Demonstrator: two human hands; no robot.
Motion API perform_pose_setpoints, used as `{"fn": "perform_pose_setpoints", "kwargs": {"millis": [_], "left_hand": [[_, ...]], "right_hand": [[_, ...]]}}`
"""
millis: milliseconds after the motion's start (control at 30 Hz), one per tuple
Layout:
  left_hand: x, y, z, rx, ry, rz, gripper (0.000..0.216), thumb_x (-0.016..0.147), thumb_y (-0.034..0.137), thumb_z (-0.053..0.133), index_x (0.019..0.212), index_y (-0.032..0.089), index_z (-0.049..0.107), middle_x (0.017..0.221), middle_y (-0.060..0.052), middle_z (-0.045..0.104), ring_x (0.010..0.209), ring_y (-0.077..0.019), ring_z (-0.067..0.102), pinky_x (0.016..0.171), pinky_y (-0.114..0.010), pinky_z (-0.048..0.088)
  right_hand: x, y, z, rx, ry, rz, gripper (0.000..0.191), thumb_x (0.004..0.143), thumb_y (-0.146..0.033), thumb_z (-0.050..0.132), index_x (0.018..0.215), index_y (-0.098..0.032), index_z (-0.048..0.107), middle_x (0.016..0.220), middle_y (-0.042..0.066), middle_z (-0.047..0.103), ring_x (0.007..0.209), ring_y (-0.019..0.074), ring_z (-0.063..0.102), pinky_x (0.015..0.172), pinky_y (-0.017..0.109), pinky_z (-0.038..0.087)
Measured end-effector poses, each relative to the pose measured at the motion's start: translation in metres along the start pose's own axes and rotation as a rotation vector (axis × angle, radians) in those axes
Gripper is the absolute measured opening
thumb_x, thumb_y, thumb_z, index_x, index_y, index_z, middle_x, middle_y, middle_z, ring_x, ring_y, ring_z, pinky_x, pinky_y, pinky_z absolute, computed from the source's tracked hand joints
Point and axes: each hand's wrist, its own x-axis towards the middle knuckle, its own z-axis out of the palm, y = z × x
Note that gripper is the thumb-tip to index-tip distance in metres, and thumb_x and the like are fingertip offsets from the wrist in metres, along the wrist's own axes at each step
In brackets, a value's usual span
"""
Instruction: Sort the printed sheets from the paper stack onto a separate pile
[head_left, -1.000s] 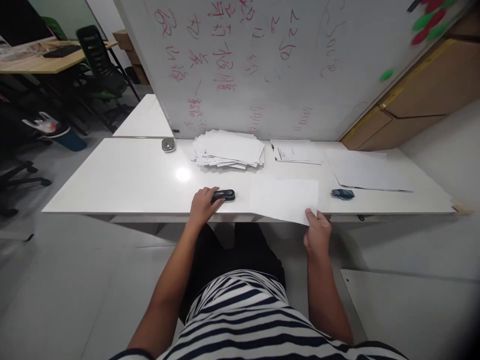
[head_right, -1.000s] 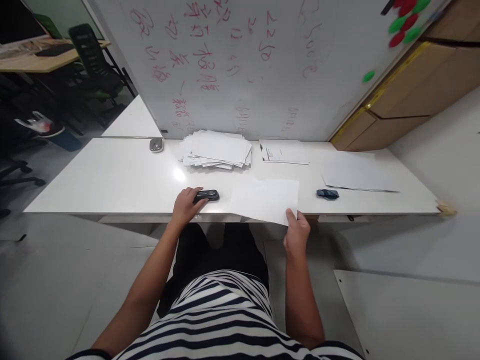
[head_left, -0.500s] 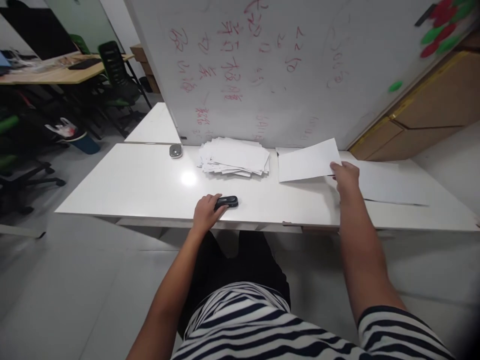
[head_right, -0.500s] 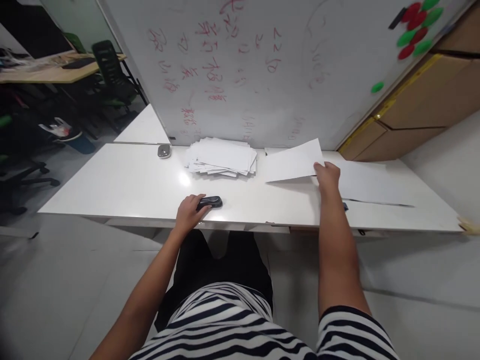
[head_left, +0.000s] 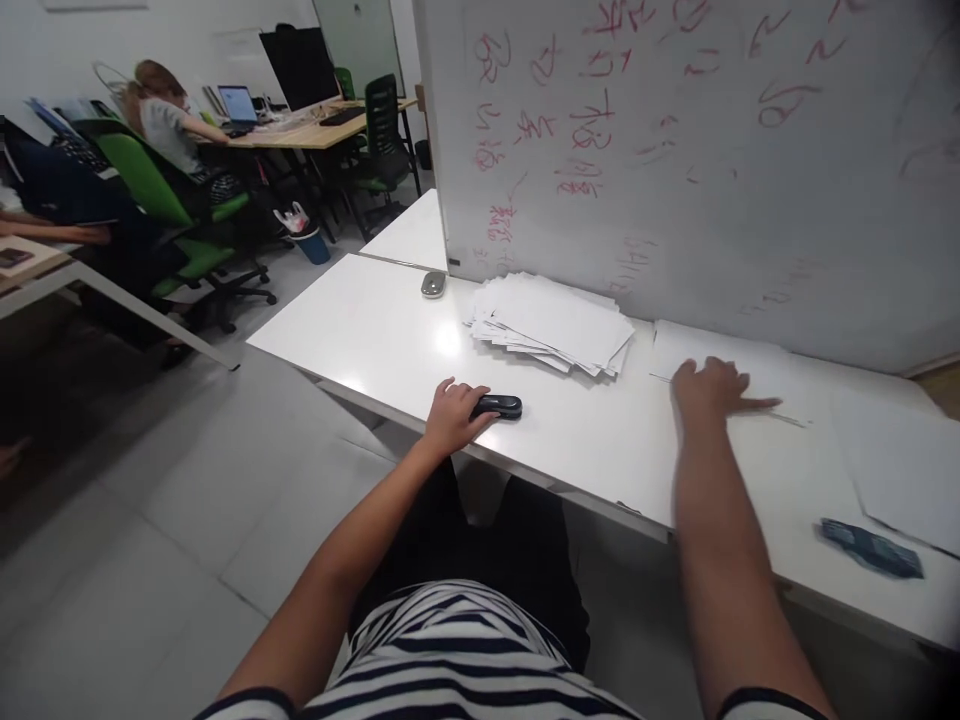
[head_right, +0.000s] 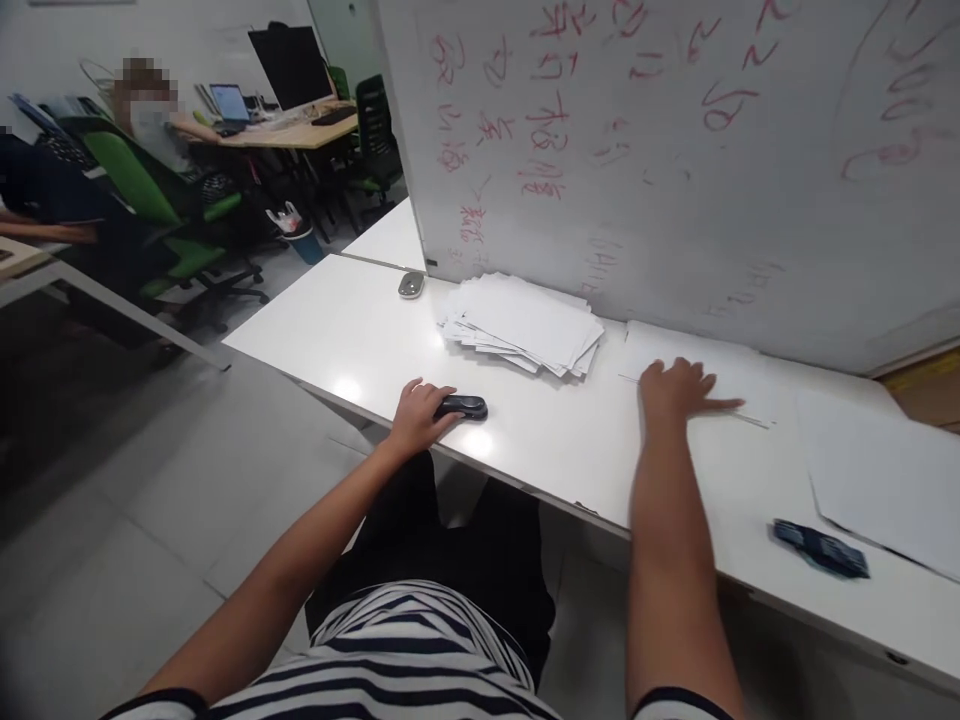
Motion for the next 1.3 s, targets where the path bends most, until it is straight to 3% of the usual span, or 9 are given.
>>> {"fn": "perform_pose_setpoints", "kwargs": {"millis": [167, 333, 433, 567, 700, 833, 1000, 1133, 1300], "left_hand": [[0.005, 0.001, 0.002, 0.028, 0.021, 0.014, 0.039, 0.086, 0.048, 0.056, 0.114, 0.02, 0.058, 0.091, -0.005, 0.065, 0.091, -0.0208, 0.059, 0.105, -0.043, 0.032], [0.01, -0.001, 0.006, 0.04, -0.012, 0.037, 0.038, 0.085, 0.046, 0.058, 0.113, 0.02, 0.058, 0.09, -0.007, 0.064, 0.092, -0.0227, 0.058, 0.099, -0.042, 0.035], [0.01, -0.002, 0.008, 0.037, -0.013, 0.039, 0.039, 0.085, 0.046, 0.058, 0.114, 0.02, 0.058, 0.091, -0.007, 0.063, 0.093, -0.0231, 0.057, 0.095, -0.041, 0.037], [0.009, -0.002, 0.009, 0.026, -0.02, 0.033, 0.04, 0.084, 0.046, 0.058, 0.114, 0.02, 0.058, 0.089, -0.007, 0.062, 0.091, -0.0229, 0.055, 0.09, -0.039, 0.039], [0.009, -0.001, 0.007, 0.028, -0.029, 0.019, 0.039, 0.084, 0.046, 0.059, 0.114, 0.021, 0.058, 0.09, -0.007, 0.062, 0.09, -0.0224, 0.055, 0.089, -0.038, 0.039], [0.01, 0.0, 0.006, 0.029, -0.021, 0.01, 0.039, 0.084, 0.046, 0.059, 0.113, 0.02, 0.058, 0.09, -0.007, 0.062, 0.089, -0.022, 0.056, 0.087, -0.037, 0.04], [0.01, 0.001, 0.006, 0.028, -0.016, 0.016, 0.037, 0.084, 0.044, 0.06, 0.113, 0.02, 0.058, 0.091, -0.007, 0.063, 0.088, -0.022, 0.057, 0.084, -0.036, 0.041], [0.01, 0.002, 0.005, 0.021, -0.01, 0.018, 0.037, 0.084, 0.044, 0.06, 0.113, 0.02, 0.059, 0.091, -0.007, 0.063, 0.087, -0.0215, 0.058, 0.082, -0.035, 0.041], [0.01, 0.003, 0.006, 0.023, 0.001, 0.017, 0.038, 0.084, 0.044, 0.06, 0.113, 0.019, 0.058, 0.092, -0.007, 0.063, 0.086, -0.0207, 0.058, 0.081, -0.034, 0.042]], "right_hand": [[0.019, 0.002, 0.014, -0.027, 0.176, 0.052, 0.03, 0.08, -0.018, 0.049, 0.103, -0.012, 0.067, 0.124, 0.027, 0.057, 0.133, 0.0409, 0.027, 0.096, 0.069, -0.02], [-0.01, -0.033, -0.004, 0.135, 0.291, -0.463, 0.036, 0.094, -0.031, 0.032, 0.111, -0.017, 0.061, 0.123, 0.017, 0.059, 0.126, 0.0291, 0.039, 0.107, 0.064, -0.008], [-0.046, -0.066, -0.004, 0.186, 0.126, -0.661, 0.044, 0.095, -0.044, 0.034, 0.127, -0.018, 0.051, 0.135, 0.013, 0.052, 0.128, 0.0273, 0.041, 0.11, 0.06, 0.014], [-0.069, -0.081, 0.008, 0.133, -0.115, -0.836, 0.043, 0.095, -0.042, 0.035, 0.127, -0.019, 0.052, 0.123, 0.01, 0.062, 0.117, 0.0274, 0.053, 0.111, 0.061, 0.017], [-0.058, -0.073, 0.012, 0.075, -0.138, -0.932, 0.039, 0.096, -0.025, 0.028, 0.116, -0.018, 0.06, 0.076, 0.004, 0.068, 0.078, 0.0191, 0.062, 0.111, 0.049, 0.03], [-0.05, -0.068, 0.007, 0.086, -0.089, -0.903, 0.039, 0.094, -0.018, 0.026, 0.105, -0.023, 0.062, 0.063, 0.001, 0.061, 0.068, 0.018, 0.058, 0.104, 0.044, 0.039], [-0.053, -0.066, 0.004, 0.163, -0.059, -0.84, 0.036, 0.096, -0.026, 0.027, 0.112, -0.027, 0.059, 0.093, 0.004, 0.07, 0.091, 0.0202, 0.062, 0.105, 0.046, 0.036], [-0.057, -0.064, 0.01, 0.189, -0.104, -0.863, 0.038, 0.096, -0.036, 0.032, 0.118, -0.02, 0.059, 0.126, 0.009, 0.062, 0.117, 0.0248, 0.056, 0.108, 0.05, 0.03], [-0.059, -0.06, 0.015, 0.171, -0.21, -0.871, 0.045, 0.094, -0.043, 0.038, 0.129, -0.02, 0.053, 0.135, 0.011, 0.056, 0.125, 0.0269, 0.051, 0.109, 0.053, 0.025]]}}
